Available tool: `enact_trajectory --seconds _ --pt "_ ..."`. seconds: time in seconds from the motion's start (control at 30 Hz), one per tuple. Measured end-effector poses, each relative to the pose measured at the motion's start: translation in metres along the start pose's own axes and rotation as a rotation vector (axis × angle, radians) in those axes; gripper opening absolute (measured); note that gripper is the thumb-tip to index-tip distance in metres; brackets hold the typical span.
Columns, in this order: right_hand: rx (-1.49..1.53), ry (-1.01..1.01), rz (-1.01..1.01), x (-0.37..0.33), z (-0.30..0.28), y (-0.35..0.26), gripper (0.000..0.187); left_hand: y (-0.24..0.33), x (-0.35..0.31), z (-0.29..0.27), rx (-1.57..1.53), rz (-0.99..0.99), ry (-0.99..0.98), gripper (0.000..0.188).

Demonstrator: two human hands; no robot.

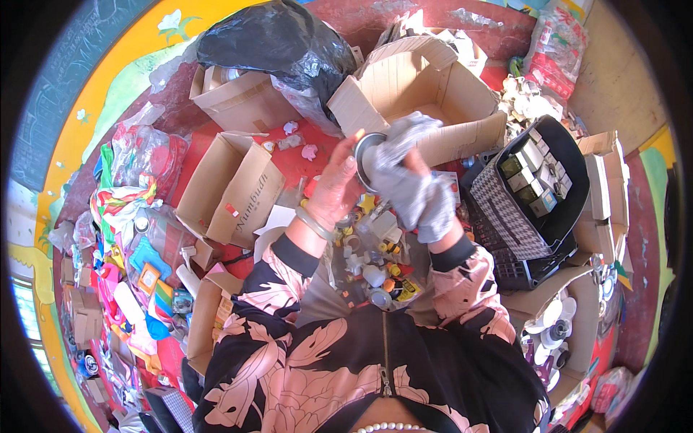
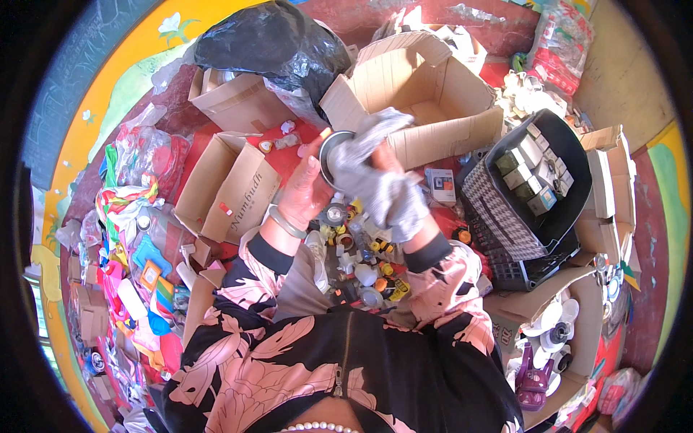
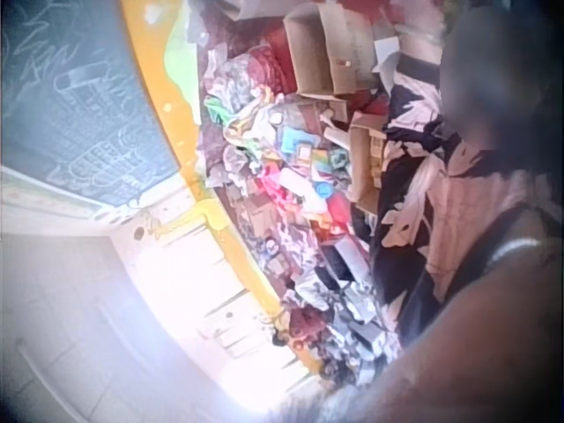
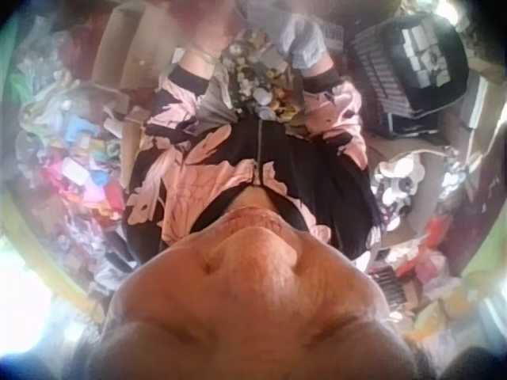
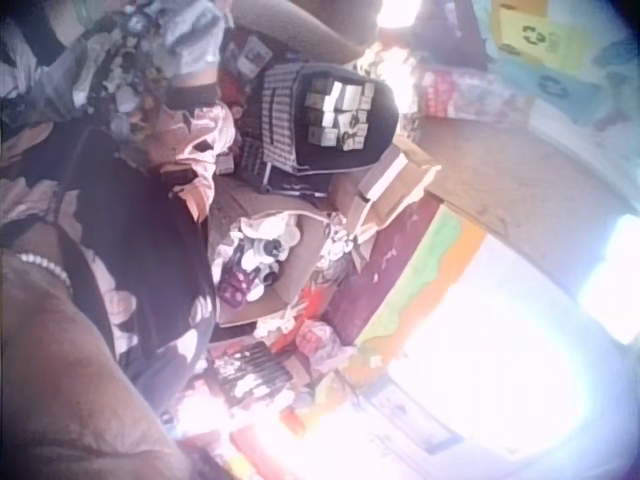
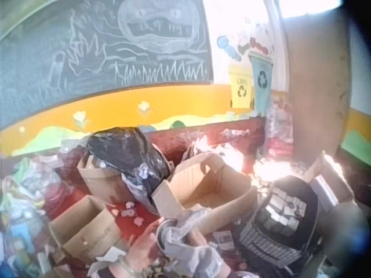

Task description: The person sits on the floor and wipes a black lamp base with a gray cloth. They then reach into a cardboard box to retrieve a small metal lamp part, wipe it with the cloth, and place it back in the box. The person also dips the cloth into a purple bowl of water to wring it out before continuing to clean the lamp parts.

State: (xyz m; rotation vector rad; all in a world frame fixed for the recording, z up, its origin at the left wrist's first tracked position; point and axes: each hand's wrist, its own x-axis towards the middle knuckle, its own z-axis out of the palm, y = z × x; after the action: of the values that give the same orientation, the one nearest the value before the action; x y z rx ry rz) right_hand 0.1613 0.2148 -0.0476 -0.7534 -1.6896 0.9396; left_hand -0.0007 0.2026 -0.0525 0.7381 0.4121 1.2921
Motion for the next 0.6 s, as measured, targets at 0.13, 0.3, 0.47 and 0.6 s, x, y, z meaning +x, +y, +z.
enact_trajectory --seconds 0.13,0.3,0.47,0.6 --pt "0.105 -0.069 0.044 -0.002 0.031 0.032 0.079 -0.004 -0.009 -0.004 0.050 -0.047 0.178 0.069" --pt "0.275 0.045 0.064 -0.006 0.041 0.056 0.089 -0.016 -0.002 -0.012 0.028 -0.112 0.310 0.050" --pt "-0.296 0.065 0.003 -0.007 0.024 0.061 0.056 -0.010 -0.002 -0.006 0.176 -0.159 0.308 0.041" --pt "-0.236 0.086 -0.074 -0.004 0.014 0.079 0.032 -0.009 0.004 -0.011 0.029 -0.205 0.228 0.040"
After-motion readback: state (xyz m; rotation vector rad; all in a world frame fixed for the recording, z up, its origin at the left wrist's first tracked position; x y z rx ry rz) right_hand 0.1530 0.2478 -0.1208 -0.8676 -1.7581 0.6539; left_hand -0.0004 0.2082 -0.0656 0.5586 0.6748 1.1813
